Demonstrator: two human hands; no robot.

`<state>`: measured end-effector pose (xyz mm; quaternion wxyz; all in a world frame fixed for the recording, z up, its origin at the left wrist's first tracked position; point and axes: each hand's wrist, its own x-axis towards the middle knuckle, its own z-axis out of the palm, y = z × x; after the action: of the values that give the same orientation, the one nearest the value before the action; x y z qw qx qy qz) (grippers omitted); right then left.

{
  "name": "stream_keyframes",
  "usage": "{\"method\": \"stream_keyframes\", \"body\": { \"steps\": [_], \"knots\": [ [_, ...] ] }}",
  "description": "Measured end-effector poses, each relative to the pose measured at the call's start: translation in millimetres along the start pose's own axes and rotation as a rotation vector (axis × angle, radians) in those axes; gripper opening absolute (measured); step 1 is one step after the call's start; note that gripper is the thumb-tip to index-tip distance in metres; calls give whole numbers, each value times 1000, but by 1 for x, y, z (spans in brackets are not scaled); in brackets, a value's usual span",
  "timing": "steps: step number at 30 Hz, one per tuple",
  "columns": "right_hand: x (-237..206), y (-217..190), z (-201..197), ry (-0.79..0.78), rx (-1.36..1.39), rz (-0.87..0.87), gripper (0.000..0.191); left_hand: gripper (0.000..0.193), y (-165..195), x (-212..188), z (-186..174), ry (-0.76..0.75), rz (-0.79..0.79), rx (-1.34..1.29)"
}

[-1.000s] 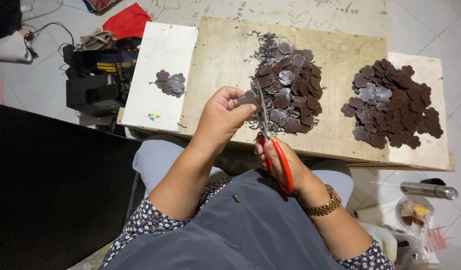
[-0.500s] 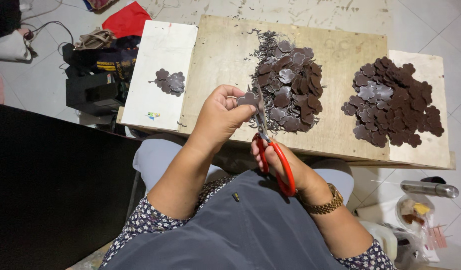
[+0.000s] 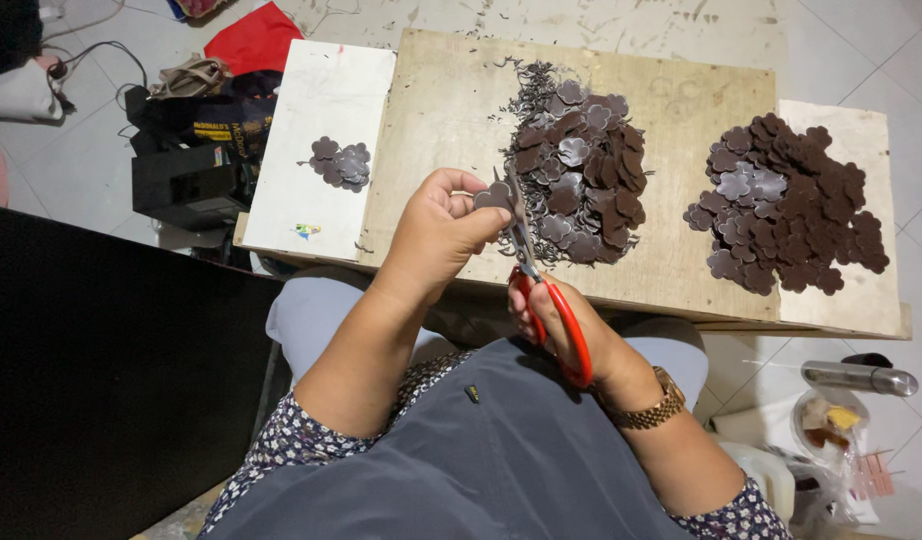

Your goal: The person uses red-handled scissors to trim the edges of dark brown flower-shaped pieces. They pick up each piece from a pile, cut along the edges, and place the finished pieces onto a separate pile on the wooden board.

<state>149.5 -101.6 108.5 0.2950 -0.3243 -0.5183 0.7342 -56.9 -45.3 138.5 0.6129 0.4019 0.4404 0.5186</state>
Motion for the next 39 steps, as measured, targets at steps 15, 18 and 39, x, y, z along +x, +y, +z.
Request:
{"method": "stream_keyframes", "body": {
  "steps": [15, 18, 39],
  "knots": [
    [0, -6, -2, -75, -157, -70, 57, 36, 0, 2, -10, -99, 9, 49],
    [0, -6, -1, -55, -62, -55, 57, 37, 2, 2, -10, -80, 6, 76],
    [2, -3, -2, -94, -48, -90, 55, 33, 2, 2, -4, -144, -29, 6]
  ]
}}
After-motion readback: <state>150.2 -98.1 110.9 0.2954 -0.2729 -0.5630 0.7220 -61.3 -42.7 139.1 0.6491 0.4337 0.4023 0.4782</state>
